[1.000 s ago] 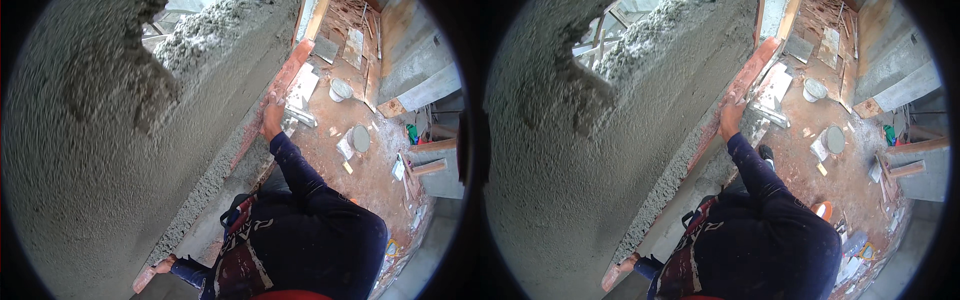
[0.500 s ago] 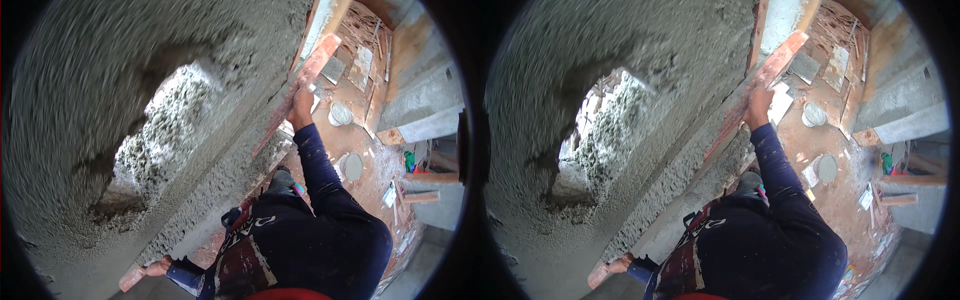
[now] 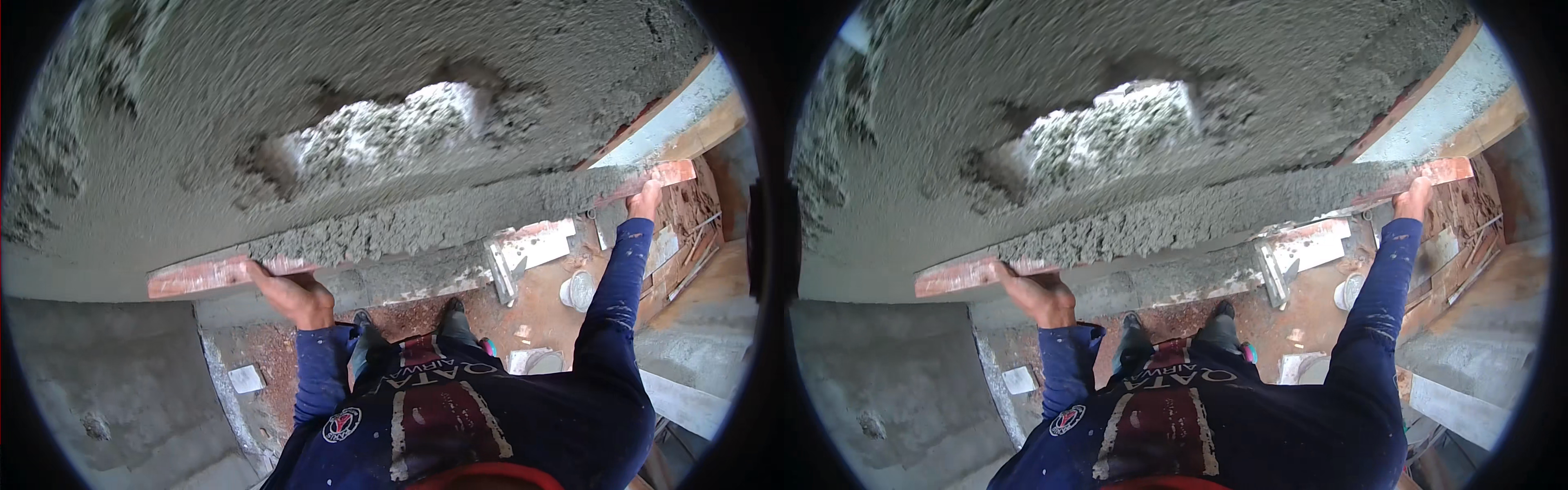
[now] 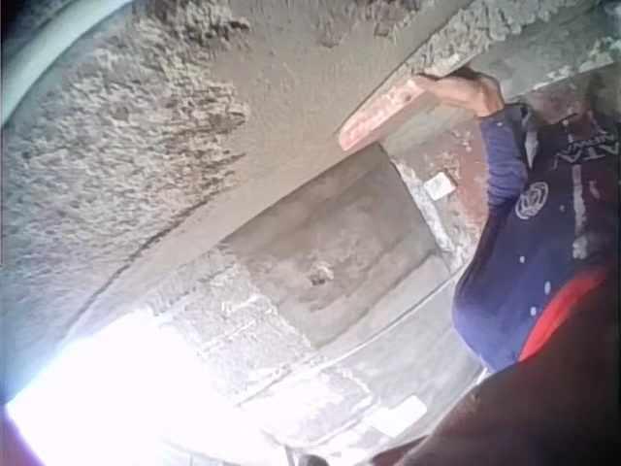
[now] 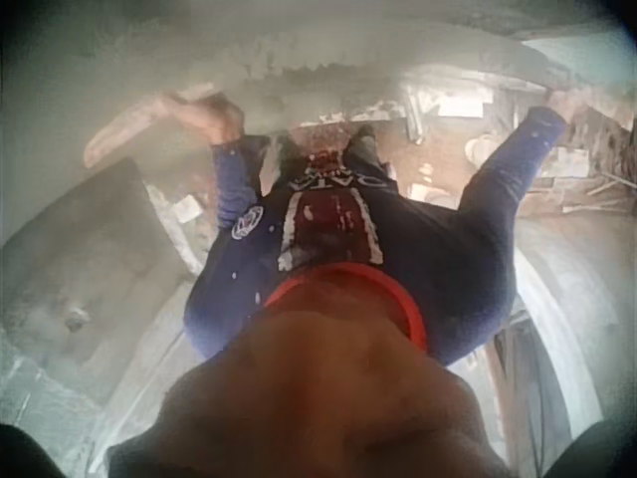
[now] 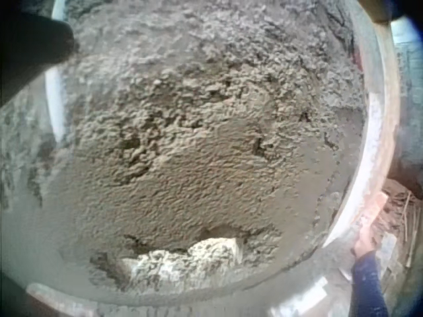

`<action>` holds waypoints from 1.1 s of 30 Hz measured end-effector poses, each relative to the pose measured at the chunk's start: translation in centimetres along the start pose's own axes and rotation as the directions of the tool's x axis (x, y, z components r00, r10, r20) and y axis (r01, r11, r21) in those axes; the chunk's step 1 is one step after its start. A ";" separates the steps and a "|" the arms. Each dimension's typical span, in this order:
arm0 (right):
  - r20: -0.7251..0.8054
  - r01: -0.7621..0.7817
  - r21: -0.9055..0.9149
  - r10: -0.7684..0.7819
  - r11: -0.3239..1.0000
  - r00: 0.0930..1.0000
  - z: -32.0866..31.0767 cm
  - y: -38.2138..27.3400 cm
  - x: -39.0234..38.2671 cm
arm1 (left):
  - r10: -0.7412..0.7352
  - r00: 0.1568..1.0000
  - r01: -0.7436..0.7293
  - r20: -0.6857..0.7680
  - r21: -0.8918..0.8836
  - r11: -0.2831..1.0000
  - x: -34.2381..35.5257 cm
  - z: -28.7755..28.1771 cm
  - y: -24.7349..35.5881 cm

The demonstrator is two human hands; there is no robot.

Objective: Smoothing wet plaster on a wall using a long wooden leveling board.

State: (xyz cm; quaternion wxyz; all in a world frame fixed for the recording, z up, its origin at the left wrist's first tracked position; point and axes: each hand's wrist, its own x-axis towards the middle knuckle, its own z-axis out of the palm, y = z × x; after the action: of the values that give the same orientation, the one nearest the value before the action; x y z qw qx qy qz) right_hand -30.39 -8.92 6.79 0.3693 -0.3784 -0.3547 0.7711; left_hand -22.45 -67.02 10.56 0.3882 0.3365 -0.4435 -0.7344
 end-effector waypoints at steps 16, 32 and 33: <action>-0.104 0.095 -0.029 -0.098 0.995 0.990 3.7 24.9 -31.3 | -0.028 0.997 0.016 -0.076 -0.150 0.989 31.4 -21.4 1.5; -0.214 0.091 -0.116 -0.115 0.989 0.970 7.5 28.5 -41.0 | 0.423 0.851 -0.285 -0.312 0.401 0.871 45.0 -24.6 3.1; -0.218 0.089 -0.119 -0.113 0.989 0.969 7.4 28.7 -40.7 | 0.423 0.852 -0.285 -0.309 0.405 0.869 45.2 -24.4 3.2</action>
State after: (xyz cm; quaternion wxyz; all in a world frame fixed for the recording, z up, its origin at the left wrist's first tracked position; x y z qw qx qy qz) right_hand -27.30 -58.66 -0.46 0.4248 -0.4637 -0.3709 0.6833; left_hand -22.44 -116.76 -2.55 0.5337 0.4486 -0.5341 -0.4781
